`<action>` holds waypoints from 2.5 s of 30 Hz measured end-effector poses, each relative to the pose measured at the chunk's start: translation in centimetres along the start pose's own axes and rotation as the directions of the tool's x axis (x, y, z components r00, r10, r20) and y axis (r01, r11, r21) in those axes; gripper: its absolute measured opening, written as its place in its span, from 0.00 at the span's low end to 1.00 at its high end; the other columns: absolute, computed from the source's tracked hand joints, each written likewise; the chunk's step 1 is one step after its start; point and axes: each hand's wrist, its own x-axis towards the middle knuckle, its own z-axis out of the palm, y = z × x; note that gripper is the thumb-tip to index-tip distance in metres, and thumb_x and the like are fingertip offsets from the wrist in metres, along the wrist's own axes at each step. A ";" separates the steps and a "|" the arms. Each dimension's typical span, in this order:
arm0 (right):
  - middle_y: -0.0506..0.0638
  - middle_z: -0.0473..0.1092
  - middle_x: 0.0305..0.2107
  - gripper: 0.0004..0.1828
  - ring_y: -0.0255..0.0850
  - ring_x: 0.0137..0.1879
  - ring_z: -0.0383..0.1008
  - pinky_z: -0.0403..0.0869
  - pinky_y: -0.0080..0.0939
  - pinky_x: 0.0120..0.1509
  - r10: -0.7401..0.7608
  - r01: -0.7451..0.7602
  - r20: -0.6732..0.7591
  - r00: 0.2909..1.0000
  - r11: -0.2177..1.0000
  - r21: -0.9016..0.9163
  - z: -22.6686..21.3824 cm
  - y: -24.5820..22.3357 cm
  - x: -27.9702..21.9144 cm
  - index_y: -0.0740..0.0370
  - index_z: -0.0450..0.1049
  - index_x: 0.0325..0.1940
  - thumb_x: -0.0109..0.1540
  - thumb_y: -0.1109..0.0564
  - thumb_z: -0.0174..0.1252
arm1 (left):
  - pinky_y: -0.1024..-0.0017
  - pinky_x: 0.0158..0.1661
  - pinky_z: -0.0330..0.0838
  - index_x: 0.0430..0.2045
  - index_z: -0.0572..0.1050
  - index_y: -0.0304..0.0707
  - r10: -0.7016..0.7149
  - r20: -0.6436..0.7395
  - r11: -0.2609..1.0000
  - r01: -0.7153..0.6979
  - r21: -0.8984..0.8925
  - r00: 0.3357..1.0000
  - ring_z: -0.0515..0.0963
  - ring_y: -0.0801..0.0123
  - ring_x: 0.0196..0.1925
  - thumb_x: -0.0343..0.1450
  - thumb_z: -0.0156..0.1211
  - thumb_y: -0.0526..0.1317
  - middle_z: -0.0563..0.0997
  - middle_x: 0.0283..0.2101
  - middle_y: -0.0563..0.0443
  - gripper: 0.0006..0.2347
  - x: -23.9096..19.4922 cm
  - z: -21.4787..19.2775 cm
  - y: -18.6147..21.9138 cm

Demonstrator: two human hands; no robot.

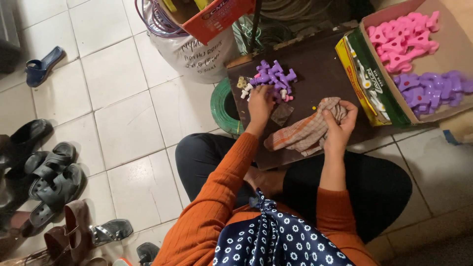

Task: Assembling small interlocking plastic toy pieces of various colors into a larger structure.

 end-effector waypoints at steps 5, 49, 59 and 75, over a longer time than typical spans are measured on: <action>0.46 0.60 0.41 0.22 0.33 0.47 0.60 0.63 0.33 0.53 0.021 -0.021 -0.001 1.000 1.000 -0.012 0.2 0.9 0.0 0.57 0.60 0.49 0.55 0.66 0.61 | 0.67 0.37 0.71 0.31 0.74 0.52 0.054 -0.026 0.977 -0.047 0.207 0.998 0.74 0.60 0.39 0.57 0.66 0.42 0.75 0.34 0.55 0.12 -0.9 -0.6 -2.6; 0.48 0.67 0.40 0.12 0.36 0.48 0.65 0.65 0.40 0.55 0.380 -0.382 0.252 0.890 0.923 -0.042 3.4 2.6 -2.3 0.62 0.70 0.48 0.61 0.57 0.54 | 0.68 0.39 0.71 0.25 0.76 0.41 0.347 0.036 0.839 -0.294 -0.458 0.937 0.77 0.56 0.36 0.65 0.58 0.32 0.77 0.33 0.50 0.02 -5.9 -8.0 8.0; 0.48 0.67 0.38 0.11 0.35 0.47 0.64 0.65 0.37 0.55 0.319 -0.328 0.308 0.896 0.944 -0.023 2.4 4.4 -2.0 0.61 0.70 0.44 0.58 0.60 0.58 | 0.65 0.40 0.72 0.23 0.76 0.41 0.272 0.107 0.785 -0.156 -0.600 0.956 0.79 0.54 0.37 0.63 0.62 0.32 0.78 0.33 0.49 0.02 -5.3 -9.2 8.5; 0.39 0.66 0.31 0.15 0.26 0.40 0.65 0.67 0.24 0.48 0.353 -0.385 0.276 0.894 0.921 0.066 2.1 4.1 -2.6 0.59 0.71 0.40 0.50 0.66 0.64 | 0.70 0.41 0.71 0.22 0.78 0.43 0.126 0.091 0.745 -0.034 -0.666 0.988 0.79 0.60 0.37 0.59 0.66 0.33 0.79 0.33 0.51 0.04 -5.5 -8.2 7.5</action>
